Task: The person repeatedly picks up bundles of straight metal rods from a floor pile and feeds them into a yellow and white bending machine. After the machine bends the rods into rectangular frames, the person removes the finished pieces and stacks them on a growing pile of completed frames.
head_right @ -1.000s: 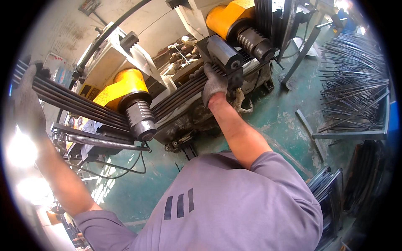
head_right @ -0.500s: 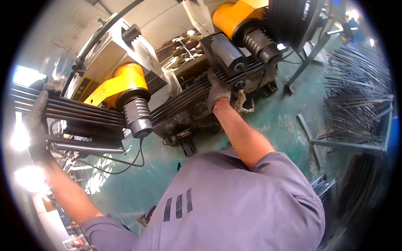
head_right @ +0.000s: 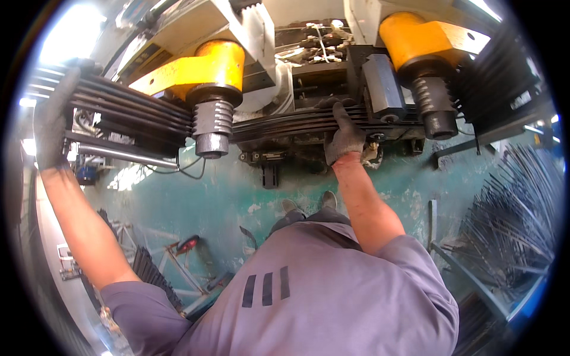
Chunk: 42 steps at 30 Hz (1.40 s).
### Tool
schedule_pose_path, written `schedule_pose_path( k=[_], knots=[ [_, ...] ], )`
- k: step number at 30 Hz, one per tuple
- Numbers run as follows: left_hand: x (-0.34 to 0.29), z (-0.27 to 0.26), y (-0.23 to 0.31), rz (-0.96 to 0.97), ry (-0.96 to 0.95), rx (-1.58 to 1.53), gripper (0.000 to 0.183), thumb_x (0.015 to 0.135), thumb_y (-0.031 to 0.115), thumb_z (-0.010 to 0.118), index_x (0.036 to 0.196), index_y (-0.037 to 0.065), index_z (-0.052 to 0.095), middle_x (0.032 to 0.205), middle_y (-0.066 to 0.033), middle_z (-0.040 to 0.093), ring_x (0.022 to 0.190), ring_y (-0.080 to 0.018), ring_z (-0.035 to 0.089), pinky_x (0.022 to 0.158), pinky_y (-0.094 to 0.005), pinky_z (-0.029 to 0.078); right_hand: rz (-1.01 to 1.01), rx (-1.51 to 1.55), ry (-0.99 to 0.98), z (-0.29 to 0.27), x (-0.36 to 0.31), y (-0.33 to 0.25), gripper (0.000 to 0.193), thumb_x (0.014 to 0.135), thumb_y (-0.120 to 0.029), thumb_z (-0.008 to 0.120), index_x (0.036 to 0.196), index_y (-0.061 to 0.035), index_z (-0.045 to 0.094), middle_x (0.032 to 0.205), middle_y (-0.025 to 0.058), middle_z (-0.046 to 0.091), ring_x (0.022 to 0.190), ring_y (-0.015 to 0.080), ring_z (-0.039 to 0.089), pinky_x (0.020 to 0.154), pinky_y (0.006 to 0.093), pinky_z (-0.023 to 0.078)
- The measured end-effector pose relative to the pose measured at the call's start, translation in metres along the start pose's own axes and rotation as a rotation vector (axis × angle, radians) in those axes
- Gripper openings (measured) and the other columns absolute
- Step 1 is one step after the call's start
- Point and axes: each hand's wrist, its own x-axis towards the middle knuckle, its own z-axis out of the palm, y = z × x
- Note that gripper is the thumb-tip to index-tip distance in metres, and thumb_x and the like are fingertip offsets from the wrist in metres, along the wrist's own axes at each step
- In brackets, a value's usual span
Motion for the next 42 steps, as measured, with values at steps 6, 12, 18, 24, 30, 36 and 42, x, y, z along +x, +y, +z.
schedule_pose_path(
  k=[6,12,18,24,30,36,42],
  knots=[
    [0.005,-0.010,0.000,0.055,-0.098,0.142,0.042,0.089,0.038,0.065,0.114,0.004,0.069,0.105,-0.0100,0.071,0.102,-0.0203,0.066,0.097,-0.0324,0.046,0.105,-0.031,0.012,0.005,-0.005,-0.010,0.011,0.090,-0.007,0.065,0.100,-0.0081,0.066,0.096,0.0044,0.069,0.093,0.0173,0.065,0.083,0.0313,0.051],
    [-0.001,-0.005,0.011,0.121,-0.155,0.206,0.050,0.091,0.042,0.062,0.119,0.001,0.067,0.113,-0.0096,0.069,0.113,-0.0205,0.061,0.107,-0.0330,0.037,0.120,-0.027,0.062,0.009,-0.004,-0.013,0.010,0.090,-0.006,0.064,0.100,-0.0087,0.064,0.096,0.0050,0.069,0.093,0.0182,0.065,0.083,0.0317,0.051],
    [-0.038,0.037,0.050,0.108,0.048,0.393,0.027,0.091,0.019,0.057,0.110,0.001,0.065,0.106,-0.0079,0.065,0.096,-0.0196,0.061,0.086,-0.0336,0.050,0.090,0.082,0.059,0.014,-0.003,-0.009,0.013,0.092,-0.002,0.061,0.101,-0.0082,0.055,0.097,0.0082,0.069,0.095,0.0224,0.065,0.087,0.0363,0.053],
    [-0.079,0.016,0.009,0.303,0.225,0.338,0.024,0.092,0.020,0.057,0.107,0.003,0.066,0.099,-0.0080,0.065,0.089,-0.0187,0.061,0.083,-0.0331,0.051,0.124,0.025,0.168,0.022,-0.038,-0.028,0.011,0.094,-0.004,0.061,0.102,-0.0083,0.055,0.098,0.0101,0.068,0.097,0.0224,0.064,0.088,0.0397,0.053],
    [-0.215,-0.007,-0.035,0.177,0.275,-0.109,0.025,0.093,0.021,0.060,0.106,0.001,0.066,0.094,-0.0115,0.067,0.086,-0.0217,0.065,0.082,-0.0345,0.052,0.039,-0.167,-0.098,-0.032,-0.132,-0.047,0.010,0.095,-0.013,0.062,0.102,-0.0065,0.057,0.096,0.0112,0.066,0.097,0.0227,0.063,0.091,0.0377,0.051],
    [-0.382,0.042,-0.062,-0.070,0.861,-0.685,0.012,0.092,0.008,0.061,0.101,-0.001,0.060,0.076,-0.0125,0.063,0.066,-0.0227,0.063,0.065,-0.0368,0.054,0.081,-0.646,-0.439,-0.050,-0.170,-0.071,0.008,0.098,-0.010,0.053,0.101,-0.0028,0.056,0.096,0.0118,0.064,0.095,0.0244,0.062,0.093,0.0400,0.049],
    [-0.590,0.094,-0.018,-0.425,1.727,-0.675,0.011,0.091,0.000,0.058,0.100,0.004,0.055,0.075,-0.0091,0.056,0.055,-0.0161,0.051,0.054,-0.0340,0.045,0.712,-0.336,-1.080,0.004,-0.158,-0.089,0.016,0.100,-0.023,0.052,0.106,-0.0075,0.054,0.092,0.0063,0.062,0.092,0.0213,0.059,0.091,0.0362,0.047]
  ],
)
